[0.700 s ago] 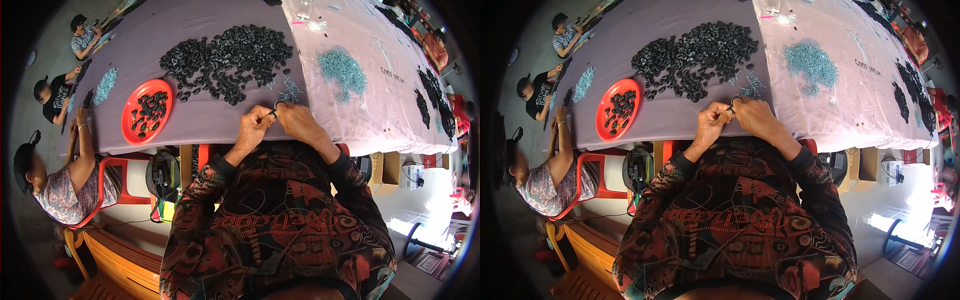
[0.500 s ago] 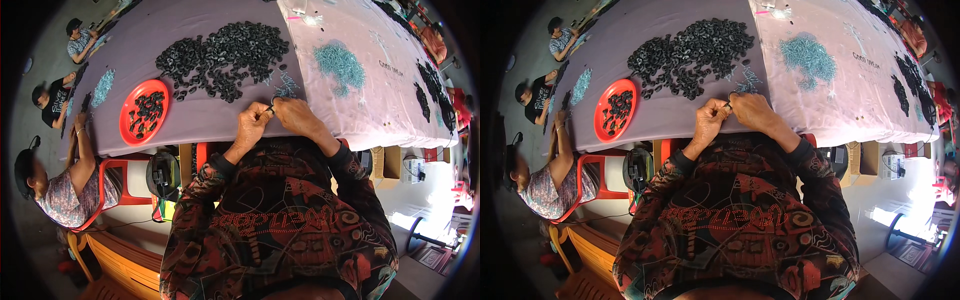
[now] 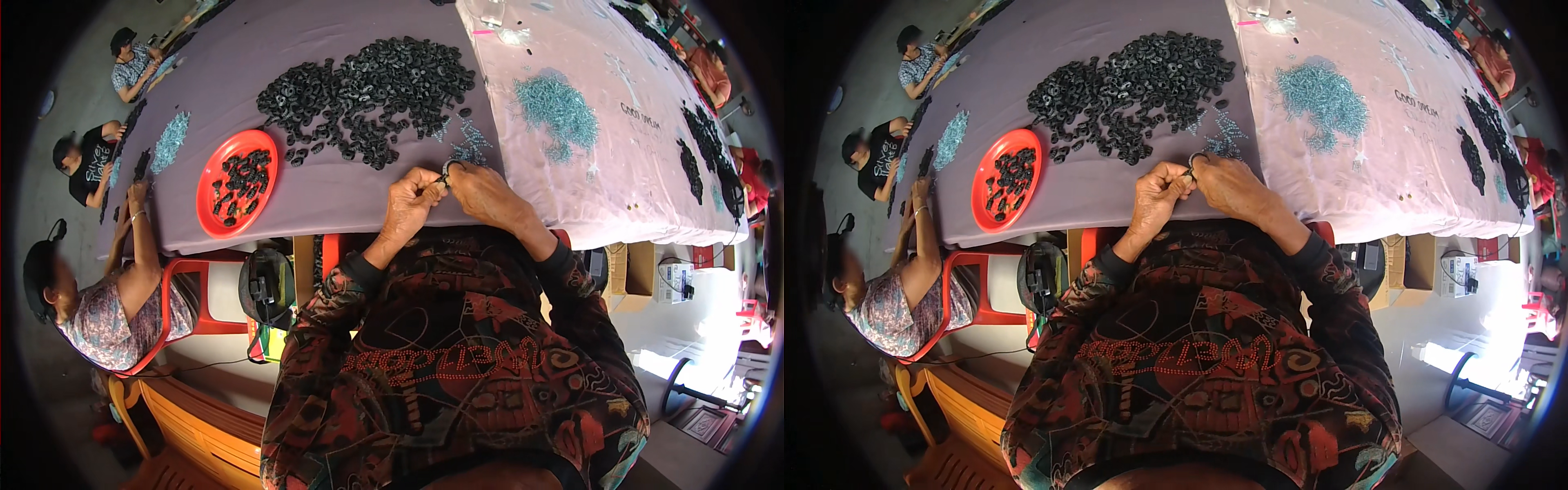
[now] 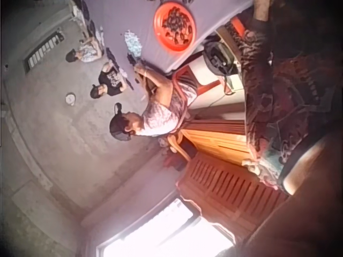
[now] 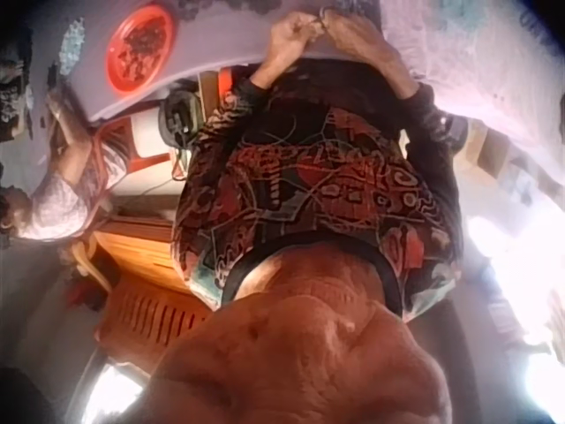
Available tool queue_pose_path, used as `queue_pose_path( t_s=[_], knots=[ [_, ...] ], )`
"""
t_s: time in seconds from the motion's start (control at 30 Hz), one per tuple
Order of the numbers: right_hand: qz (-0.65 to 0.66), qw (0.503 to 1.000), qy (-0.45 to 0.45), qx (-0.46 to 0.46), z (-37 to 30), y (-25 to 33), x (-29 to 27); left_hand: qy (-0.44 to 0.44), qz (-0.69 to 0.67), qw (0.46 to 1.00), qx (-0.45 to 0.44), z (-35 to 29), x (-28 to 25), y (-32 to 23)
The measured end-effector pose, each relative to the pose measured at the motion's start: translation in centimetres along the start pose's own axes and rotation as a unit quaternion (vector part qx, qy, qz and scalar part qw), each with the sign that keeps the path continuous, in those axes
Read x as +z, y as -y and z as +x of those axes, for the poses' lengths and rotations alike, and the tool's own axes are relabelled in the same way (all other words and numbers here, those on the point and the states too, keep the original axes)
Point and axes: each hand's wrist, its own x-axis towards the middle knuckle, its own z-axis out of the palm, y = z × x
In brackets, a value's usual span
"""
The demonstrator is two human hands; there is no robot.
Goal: Assembling small black and blue plastic components at a workshop table.
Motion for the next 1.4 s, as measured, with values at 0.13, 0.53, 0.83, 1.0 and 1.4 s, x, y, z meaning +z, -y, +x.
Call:
queue_pose_path(
  t_s=[0.13,0.53,0.83,1.0,1.4],
  knots=[
    [-0.038,0.999,-0.004,0.010,-0.4,0.7,-0.4,0.007,-0.038,0.999,-0.009,0.2,-0.2,-0.1],
    [-0.086,0.982,-0.170,-0.008,-0.7,0.0,3.3,0.028,-0.063,0.997,-0.036,0.7,-0.8,-0.5],
    [-0.090,0.969,-0.230,-0.008,-0.7,-0.6,4.8,0.006,-0.034,0.999,-0.037,1.1,-0.4,-0.5],
    [-0.104,0.963,-0.249,-0.009,-0.7,-0.7,5.0,-0.004,-0.023,0.999,-0.038,1.2,-0.3,-0.5],
    [-0.108,0.966,-0.234,-0.025,-0.5,-0.9,4.8,0.002,-0.011,0.999,-0.041,1.4,-0.4,-0.2]
  ],
)
